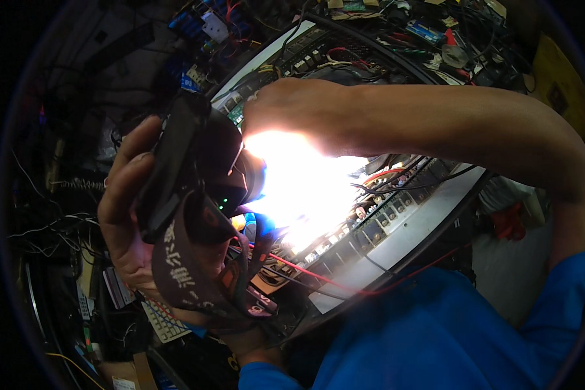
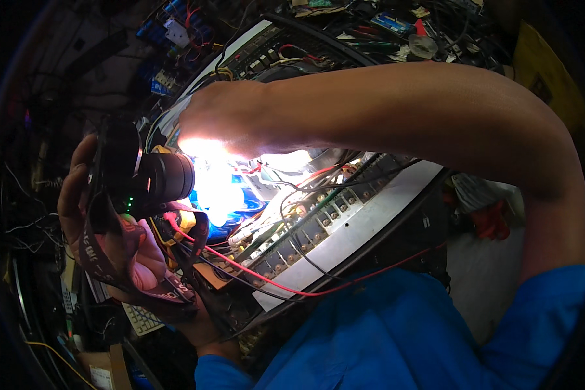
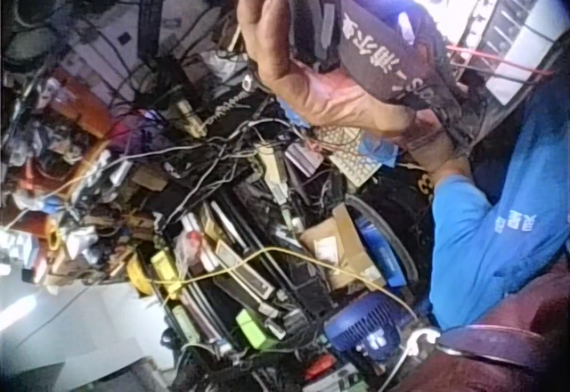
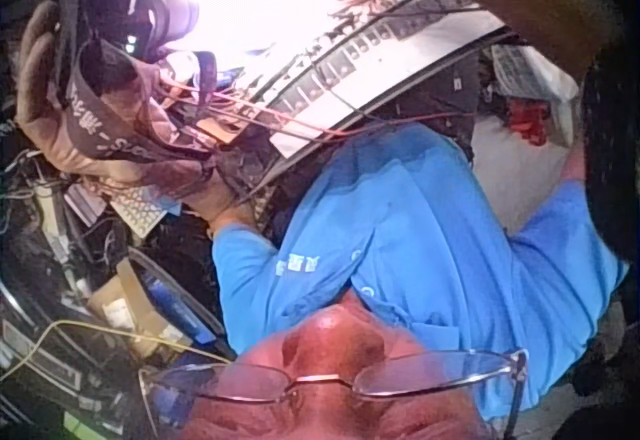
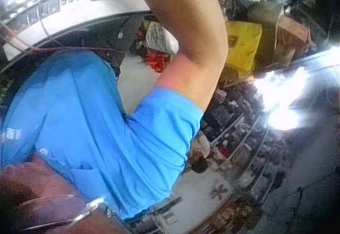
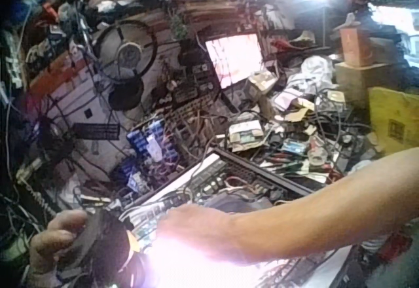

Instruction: The person uses a multimeter to test components inside an open electronic device, then removes a headlamp and connects wires to it, testing its illumination. The person continues to adjust the headlamp and wires while testing the device.

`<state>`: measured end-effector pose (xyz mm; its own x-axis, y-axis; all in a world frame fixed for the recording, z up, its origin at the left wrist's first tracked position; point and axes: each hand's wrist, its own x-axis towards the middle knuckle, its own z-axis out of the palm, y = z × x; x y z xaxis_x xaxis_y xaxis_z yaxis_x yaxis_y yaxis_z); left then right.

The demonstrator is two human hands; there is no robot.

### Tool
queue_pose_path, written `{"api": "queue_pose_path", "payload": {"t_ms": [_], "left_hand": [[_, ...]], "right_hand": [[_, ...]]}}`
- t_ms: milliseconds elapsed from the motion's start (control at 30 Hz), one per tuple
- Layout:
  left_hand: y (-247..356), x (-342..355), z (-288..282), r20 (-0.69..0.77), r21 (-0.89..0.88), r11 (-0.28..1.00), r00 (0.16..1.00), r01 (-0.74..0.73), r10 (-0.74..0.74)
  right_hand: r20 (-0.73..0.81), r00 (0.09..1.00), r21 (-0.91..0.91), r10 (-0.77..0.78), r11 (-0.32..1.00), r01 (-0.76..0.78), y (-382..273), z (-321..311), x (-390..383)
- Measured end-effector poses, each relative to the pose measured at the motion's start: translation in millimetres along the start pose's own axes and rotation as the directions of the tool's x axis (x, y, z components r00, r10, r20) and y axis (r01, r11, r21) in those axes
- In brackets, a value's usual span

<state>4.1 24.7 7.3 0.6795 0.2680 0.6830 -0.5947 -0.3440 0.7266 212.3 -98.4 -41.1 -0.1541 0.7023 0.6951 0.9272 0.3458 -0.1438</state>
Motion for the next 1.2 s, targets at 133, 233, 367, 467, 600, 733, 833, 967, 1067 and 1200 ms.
{"api": "queue_pose_path", "payload": {"t_ms": [133, 233, 367, 467, 600, 733, 833, 967, 1067, 1200], "left_hand": [[1.1, 4.2, -3.0, 0.069, 0.033, 0.999, 0.997, -0.036, 0.034], [3.9, 1.5, 3.7, -0.002, 0.038, 0.999, 1.000, -0.009, 0.009], [6.4, -4.1, 11.1, -0.103, 0.106, 0.994, 0.994, -0.011, 0.022], [5.2, -0.9, 6.6, -0.068, 0.096, 0.995, 0.997, -0.025, 0.032], [2.7, 2.0, 1.1, -0.035, 0.038, 0.999, 0.999, -0.029, 0.031], [4.5, -1.6, 4.0, -0.052, 0.091, 0.995, 0.998, -0.030, 0.035], [6.2, -0.5, 4.3, -0.084, 0.090, 0.996, 0.996, -0.006, 0.013], [5.8, 1.1, 1.6, -0.019, 0.085, 0.994, 0.998, -0.063, 0.065], [5.1, 0.1, 0.2, -0.023, 0.083, 0.994, 0.997, -0.066, 0.068], [4.8, -0.3, -1.9, -0.004, 0.046, 0.997, 0.998, -0.065, 0.065]], "right_hand": [[0.351, 0.912, -0.048, 0.212, 0.977, -0.209, -1.1, 4.9, 14.6], [0.325, 0.932, -0.013, 0.158, 0.987, -0.163, -2.2, 8.7, 21.0], [0.388, 0.907, -0.058, 0.166, 0.986, -0.156, 0.5, 10.7, 22.8], [0.365, 0.917, -0.041, 0.163, 0.986, -0.159, 3.9, 15.5, 21.0], [0.331, 0.935, -0.022, 0.130, 0.991, -0.130, 12.1, 25.5, 23.6], [0.404, 0.889, -0.098, 0.218, 0.976, -0.195, 17.8, 31.7, 28.7], [0.369, 0.920, 0.024, 0.135, 0.988, -0.155, 17.5, 29.6, 31.4], [0.525, 0.806, -0.085, 0.272, 0.959, -0.269, 14.0, 24.1, 39.0], [0.569, 0.769, -0.125, 0.291, 0.955, -0.268, 13.5, 21.5, 44.0], [0.550, 0.806, -0.149, 0.218, 0.975, -0.162, 16.5, 24.9, 47.0]]}}
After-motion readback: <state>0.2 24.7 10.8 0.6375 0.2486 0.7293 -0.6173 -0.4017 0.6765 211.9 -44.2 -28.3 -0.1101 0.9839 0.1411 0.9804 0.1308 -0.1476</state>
